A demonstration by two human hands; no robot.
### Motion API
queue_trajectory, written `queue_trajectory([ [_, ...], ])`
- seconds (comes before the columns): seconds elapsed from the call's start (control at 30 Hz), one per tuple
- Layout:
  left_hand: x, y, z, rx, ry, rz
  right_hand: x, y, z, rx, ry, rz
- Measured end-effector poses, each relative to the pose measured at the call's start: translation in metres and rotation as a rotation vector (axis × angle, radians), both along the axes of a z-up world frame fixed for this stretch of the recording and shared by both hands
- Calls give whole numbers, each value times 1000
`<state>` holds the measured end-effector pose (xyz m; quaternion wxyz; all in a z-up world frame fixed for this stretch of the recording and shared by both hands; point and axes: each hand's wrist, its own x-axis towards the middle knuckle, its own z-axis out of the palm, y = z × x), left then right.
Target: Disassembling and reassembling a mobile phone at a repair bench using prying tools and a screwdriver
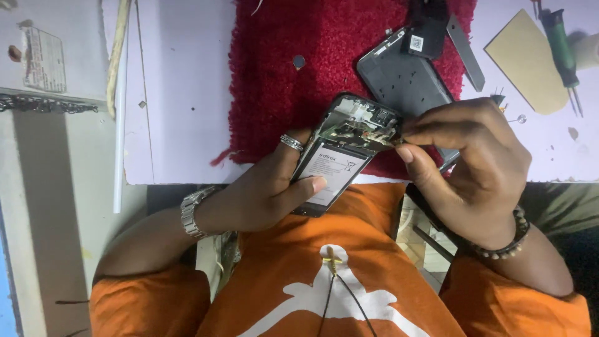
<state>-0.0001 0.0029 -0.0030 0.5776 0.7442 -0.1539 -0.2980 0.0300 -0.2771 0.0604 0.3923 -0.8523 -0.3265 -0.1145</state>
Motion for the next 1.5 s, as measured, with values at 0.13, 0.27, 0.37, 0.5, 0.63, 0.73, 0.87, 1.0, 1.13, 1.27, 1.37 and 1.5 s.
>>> queue_trajectory([
  [0.13, 0, -1, 1, 21, 41, -18, -2, 0, 4, -34, 10, -22],
  [0.27, 1, -1, 0, 9, 44, -6, 0, 0, 2, 1, 20, 4],
  [0.37, 2, -1, 1, 22, 51, -12, 2, -3, -5, 45, 43, 81],
  [0.5, -1, -1, -6, 11, 15, -15, -1, -6, -10, 3, 70, 214],
  [0.63, -2, -2, -5, 2, -6, -26, -2, -7, -5, -24, 62, 311],
  [0.73, -2, -2, -2, 19, -10, -28, -4, -16, -16, -60, -65, 344],
  [0.87, -2, -2, -1, 40, 14, -76, -11, -20, -31, 14, -63, 245],
  [1.0, 1, -3, 5, 54, 78, -94, -9, -28, -51, 237, -37, 213],
  [1.13, 2, -5, 7, 98, 137, -85, -14, -28, -54, 271, -15, 111],
  [1.27, 3, -4, 8, 85, 137, -96, -13, -29, -48, 158, -60, 147],
  [1.37, 2, -3, 5, 48, 94, -87, -14, -32, -46, 63, -95, 137],
  [1.5, 2, -2, 5, 23, 73, -88, -15, -25, -47, 90, -95, 91],
])
